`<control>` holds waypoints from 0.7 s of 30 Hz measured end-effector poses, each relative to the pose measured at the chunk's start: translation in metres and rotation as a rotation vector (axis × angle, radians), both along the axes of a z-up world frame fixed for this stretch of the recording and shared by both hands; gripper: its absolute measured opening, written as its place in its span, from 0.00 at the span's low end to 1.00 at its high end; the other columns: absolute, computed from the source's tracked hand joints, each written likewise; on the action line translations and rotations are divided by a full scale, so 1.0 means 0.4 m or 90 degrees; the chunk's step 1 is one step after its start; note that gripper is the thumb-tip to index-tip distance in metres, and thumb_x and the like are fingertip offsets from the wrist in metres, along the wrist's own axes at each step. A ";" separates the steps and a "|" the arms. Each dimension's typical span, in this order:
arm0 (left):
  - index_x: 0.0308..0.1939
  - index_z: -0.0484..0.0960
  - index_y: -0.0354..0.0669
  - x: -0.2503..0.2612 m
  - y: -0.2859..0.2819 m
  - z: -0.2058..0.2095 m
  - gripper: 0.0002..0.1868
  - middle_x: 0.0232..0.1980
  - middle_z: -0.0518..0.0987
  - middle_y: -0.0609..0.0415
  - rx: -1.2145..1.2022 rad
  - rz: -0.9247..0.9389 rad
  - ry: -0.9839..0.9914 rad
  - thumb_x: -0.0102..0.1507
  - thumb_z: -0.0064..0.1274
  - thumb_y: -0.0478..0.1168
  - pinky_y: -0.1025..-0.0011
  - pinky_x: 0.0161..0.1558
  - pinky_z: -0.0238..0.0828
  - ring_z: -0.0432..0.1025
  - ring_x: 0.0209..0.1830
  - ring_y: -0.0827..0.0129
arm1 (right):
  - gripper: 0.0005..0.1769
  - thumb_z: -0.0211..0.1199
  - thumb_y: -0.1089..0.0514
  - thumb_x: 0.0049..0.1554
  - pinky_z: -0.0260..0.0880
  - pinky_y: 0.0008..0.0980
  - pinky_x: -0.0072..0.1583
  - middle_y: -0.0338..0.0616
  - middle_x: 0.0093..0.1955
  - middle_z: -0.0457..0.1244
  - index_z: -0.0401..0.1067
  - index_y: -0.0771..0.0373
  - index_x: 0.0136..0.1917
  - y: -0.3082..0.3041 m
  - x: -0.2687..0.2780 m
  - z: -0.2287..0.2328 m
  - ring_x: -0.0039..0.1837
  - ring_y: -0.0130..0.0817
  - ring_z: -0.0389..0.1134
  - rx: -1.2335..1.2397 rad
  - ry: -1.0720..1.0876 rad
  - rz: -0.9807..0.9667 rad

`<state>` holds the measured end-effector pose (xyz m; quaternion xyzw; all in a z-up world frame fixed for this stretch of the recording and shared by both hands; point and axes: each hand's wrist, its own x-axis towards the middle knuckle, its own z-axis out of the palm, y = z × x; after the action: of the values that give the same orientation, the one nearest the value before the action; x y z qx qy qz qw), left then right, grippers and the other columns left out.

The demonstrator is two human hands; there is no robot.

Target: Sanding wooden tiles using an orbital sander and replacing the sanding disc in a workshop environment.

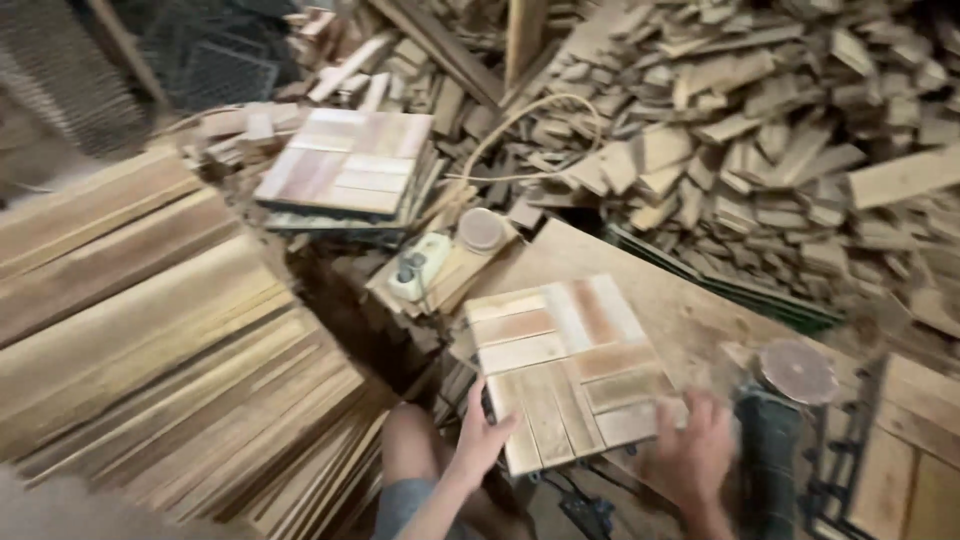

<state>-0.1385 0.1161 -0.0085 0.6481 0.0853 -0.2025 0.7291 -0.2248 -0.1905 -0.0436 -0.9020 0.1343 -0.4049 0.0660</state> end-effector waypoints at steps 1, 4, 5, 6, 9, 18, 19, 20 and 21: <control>0.81 0.52 0.59 0.026 0.015 0.013 0.47 0.64 0.80 0.58 0.063 -0.053 0.011 0.61 0.60 0.44 0.76 0.42 0.72 0.67 0.28 0.78 | 0.27 0.61 0.38 0.59 0.68 0.57 0.51 0.54 0.61 0.66 0.70 0.60 0.61 -0.025 0.023 0.018 0.56 0.60 0.67 0.011 0.049 -0.073; 0.73 0.67 0.44 0.140 0.025 -0.098 0.40 0.75 0.71 0.52 0.195 -0.025 -0.177 0.59 0.63 0.48 0.66 0.72 0.59 0.64 0.75 0.65 | 0.23 0.56 0.48 0.65 0.68 0.45 0.41 0.63 0.65 0.70 0.62 0.38 0.72 -0.059 0.029 -0.092 0.50 0.59 0.73 -0.569 -0.006 -0.084; 0.73 0.67 0.44 0.137 0.029 -0.056 0.40 0.75 0.71 0.52 0.192 -0.010 -0.174 0.59 0.63 0.48 0.66 0.72 0.59 0.64 0.75 0.65 | 0.23 0.56 0.48 0.65 0.68 0.45 0.41 0.63 0.65 0.70 0.62 0.38 0.72 -0.041 0.024 -0.117 0.50 0.59 0.73 -0.574 -0.013 -0.070; 0.76 0.62 0.45 0.131 0.037 -0.016 0.39 0.77 0.65 0.51 0.260 -0.051 -0.153 0.64 0.56 0.51 0.62 0.74 0.55 0.59 0.77 0.61 | 0.28 0.59 0.40 0.59 0.66 0.47 0.58 0.56 0.67 0.69 0.68 0.50 0.69 -0.020 0.014 -0.146 0.56 0.52 0.73 -0.410 0.003 -0.098; 0.78 0.57 0.50 0.132 0.055 0.022 0.39 0.79 0.61 0.50 0.298 -0.077 -0.109 0.67 0.47 0.57 0.59 0.73 0.55 0.57 0.78 0.56 | 0.25 0.62 0.47 0.59 0.67 0.56 0.68 0.60 0.66 0.68 0.69 0.63 0.64 0.048 -0.017 -0.090 0.62 0.58 0.73 -0.338 -0.059 0.000; 0.78 0.57 0.58 0.093 0.061 -0.003 0.36 0.66 0.75 0.47 0.422 -0.090 -0.135 0.67 0.36 0.59 0.55 0.61 0.64 0.69 0.64 0.47 | 0.33 0.46 0.44 0.67 0.60 0.56 0.71 0.59 0.77 0.60 0.64 0.64 0.78 0.077 -0.119 -0.259 0.75 0.58 0.61 0.131 0.173 -0.112; 0.77 0.61 0.59 0.092 0.066 -0.013 0.36 0.74 0.71 0.53 0.371 -0.050 -0.140 0.64 0.41 0.58 0.58 0.67 0.60 0.66 0.71 0.51 | 0.38 0.44 0.39 0.65 0.54 0.55 0.74 0.60 0.76 0.59 0.60 0.62 0.81 0.074 -0.119 -0.265 0.79 0.56 0.55 0.234 0.288 -0.156; 0.77 0.61 0.59 0.090 0.073 -0.009 0.36 0.74 0.71 0.53 0.370 -0.048 -0.141 0.64 0.41 0.58 0.58 0.67 0.60 0.66 0.71 0.51 | 0.38 0.44 0.39 0.65 0.54 0.55 0.74 0.60 0.76 0.59 0.60 0.62 0.81 0.092 -0.128 -0.259 0.79 0.56 0.55 0.234 0.287 -0.154; 0.76 0.62 0.56 0.088 0.080 -0.006 0.37 0.75 0.69 0.55 0.334 -0.017 -0.118 0.64 0.45 0.58 0.61 0.70 0.58 0.64 0.73 0.55 | 0.36 0.51 0.45 0.63 0.61 0.57 0.66 0.62 0.66 0.62 0.64 0.66 0.78 0.111 -0.136 -0.253 0.65 0.63 0.60 0.153 0.152 -0.104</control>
<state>-0.1035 0.1479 -0.0110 0.8318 0.0590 -0.1231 0.5381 -0.2791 -0.1462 -0.1447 -0.9153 0.2615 -0.2803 0.1236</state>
